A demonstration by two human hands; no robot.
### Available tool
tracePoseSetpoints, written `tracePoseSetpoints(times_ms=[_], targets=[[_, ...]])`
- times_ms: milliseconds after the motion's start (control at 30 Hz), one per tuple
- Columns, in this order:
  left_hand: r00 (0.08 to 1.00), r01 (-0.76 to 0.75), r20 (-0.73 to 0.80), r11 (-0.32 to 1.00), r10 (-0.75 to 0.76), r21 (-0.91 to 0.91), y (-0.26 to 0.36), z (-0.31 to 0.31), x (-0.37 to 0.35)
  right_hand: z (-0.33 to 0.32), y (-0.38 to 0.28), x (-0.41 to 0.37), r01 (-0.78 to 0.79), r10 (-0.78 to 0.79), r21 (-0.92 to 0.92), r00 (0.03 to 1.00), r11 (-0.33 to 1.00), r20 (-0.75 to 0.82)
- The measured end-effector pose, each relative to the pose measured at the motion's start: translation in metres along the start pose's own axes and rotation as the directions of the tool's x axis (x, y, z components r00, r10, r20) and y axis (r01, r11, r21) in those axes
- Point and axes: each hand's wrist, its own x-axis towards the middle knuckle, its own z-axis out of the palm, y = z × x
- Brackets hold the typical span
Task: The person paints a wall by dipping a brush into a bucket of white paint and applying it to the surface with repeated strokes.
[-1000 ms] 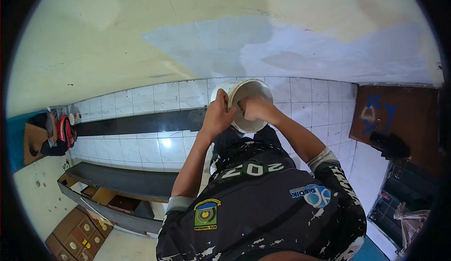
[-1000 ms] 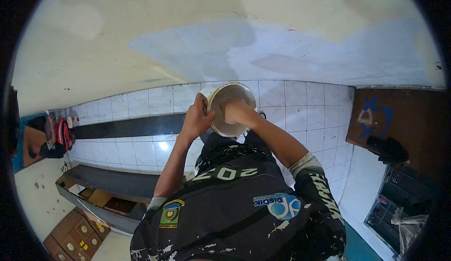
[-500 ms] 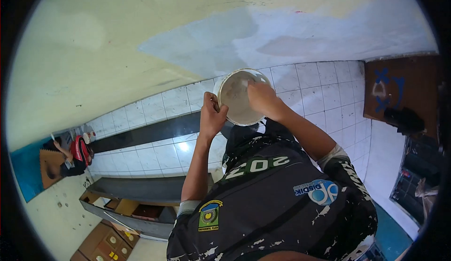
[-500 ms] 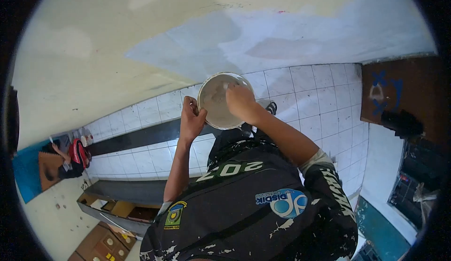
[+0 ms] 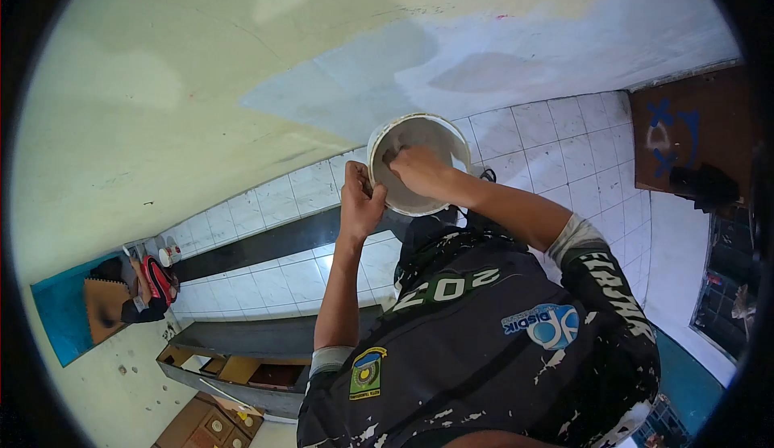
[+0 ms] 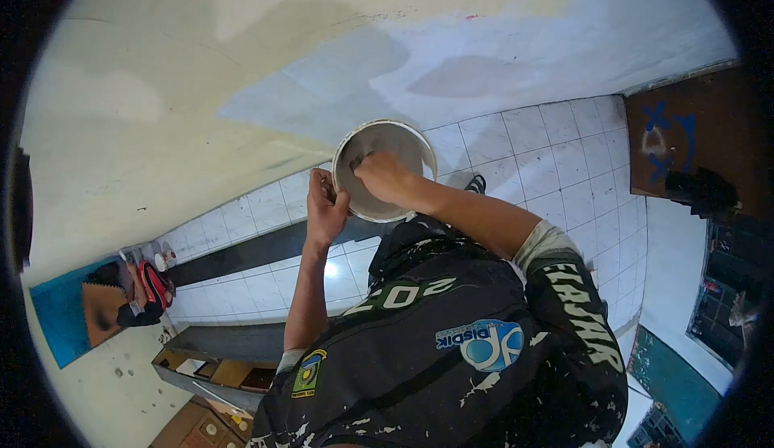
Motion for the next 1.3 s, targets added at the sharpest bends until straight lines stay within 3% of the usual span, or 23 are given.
tracePoseSetpoints(times_ms=[67, 100, 167, 300, 367, 467, 633, 700, 767, 900, 967, 1000, 1033, 1067, 1100, 1133, 1233, 1300], targets=[[1.000, -0.024, 0.003, 0.999, 0.024, 0.035, -0.011, -0.006, 0.004, 0.011, 0.003, 0.000, 0.139, -0.119, -0.101, 0.975, 0.985, 0.187], [0.999, -0.048, 0.007, 0.997, 0.047, 0.068, -0.013, -0.007, 0.005, 0.012, 0.004, -0.001, 0.138, -0.118, -0.102, 0.976, 0.985, 0.184], [1.000, -0.014, 0.013, 0.999, 0.013, 0.046, -0.016, -0.006, 0.006, 0.014, 0.008, -0.004, 0.361, -0.252, -0.259, 0.894, 0.896, 0.372], [0.999, -0.001, 0.033, 1.000, 0.000, 0.022, -0.022, 0.004, 0.006, -0.015, 0.003, -0.004, 0.463, -0.235, -0.362, 0.819, 0.809, 0.524], [0.999, 0.030, 0.044, 1.000, -0.030, 0.002, -0.015, 0.009, 0.005, -0.024, 0.002, -0.002, 0.339, -0.053, -0.345, 0.777, 0.876, 0.627], [0.998, 0.031, 0.049, 0.999, -0.031, 0.010, 0.002, 0.011, 0.006, -0.022, 0.020, -0.013, 0.278, 0.005, -0.433, 0.837, 0.858, 0.548], [0.998, -0.031, 0.053, 0.995, 0.026, 0.092, 0.009, 0.012, 0.013, -0.081, 0.019, -0.009, 0.222, 0.062, -0.425, 0.826, 0.878, 0.561], [0.998, -0.049, 0.054, 0.978, 0.039, 0.201, 0.026, 0.016, 0.013, -0.087, 0.021, -0.009, 0.186, 0.087, -0.424, 0.832, 0.887, 0.548], [0.996, -0.064, 0.073, 0.968, 0.047, 0.244, 0.028, 0.019, 0.015, -0.089, 0.027, -0.009, 0.027, 0.143, -0.392, 0.906, 0.920, 0.399], [0.997, -0.064, 0.055, 0.960, 0.050, 0.273, 0.028, 0.025, 0.017, -0.112, 0.051, -0.028, 0.045, 0.105, -0.353, 0.912, 0.935, 0.396], [1.000, -0.025, 0.022, 0.966, 0.020, 0.259, 0.025, 0.027, 0.016, -0.131, 0.067, -0.041, -0.272, 0.232, -0.013, 0.796, 0.962, 0.559], [1.000, 0.016, -0.007, 0.970, -0.014, 0.244, 0.025, 0.030, 0.016, -0.138, 0.081, -0.055, -0.270, 0.235, -0.018, 0.800, 0.963, 0.552], [1.000, 0.005, -0.008, 0.970, -0.003, 0.243, 0.025, 0.031, 0.017, -0.143, 0.094, -0.073, -0.435, 0.227, 0.240, 0.776, 0.868, 0.588], [1.000, 0.004, -0.020, 0.974, 0.000, 0.225, 0.025, 0.034, 0.016, -0.148, 0.106, -0.090, -0.565, 0.204, 0.466, 0.757, 0.681, 0.620], [0.999, 0.002, -0.031, 0.978, 0.005, 0.207, 0.025, 0.037, 0.015, -0.144, 0.117, -0.108, -0.562, 0.211, 0.465, 0.763, 0.684, 0.611], [0.999, -0.013, -0.027, 0.978, 0.019, 0.206, 0.026, 0.041, 0.015, -0.133, 0.128, -0.128, -0.604, 0.214, 0.620, 0.780, 0.501, 0.587], [0.999, 0.051, -0.019, 0.991, -0.049, 0.126, 0.021, 0.058, 0.018, -0.105, 0.141, -0.179, -0.525, 0.187, 0.847, 0.827, -0.083, 0.531], [0.996, 0.085, -0.001, 0.996, -0.085, 0.022, 0.008, 0.074, 0.026, -0.074, 0.150, -0.209, -0.416, 0.206, 0.858, 0.850, -0.301, 0.484]])
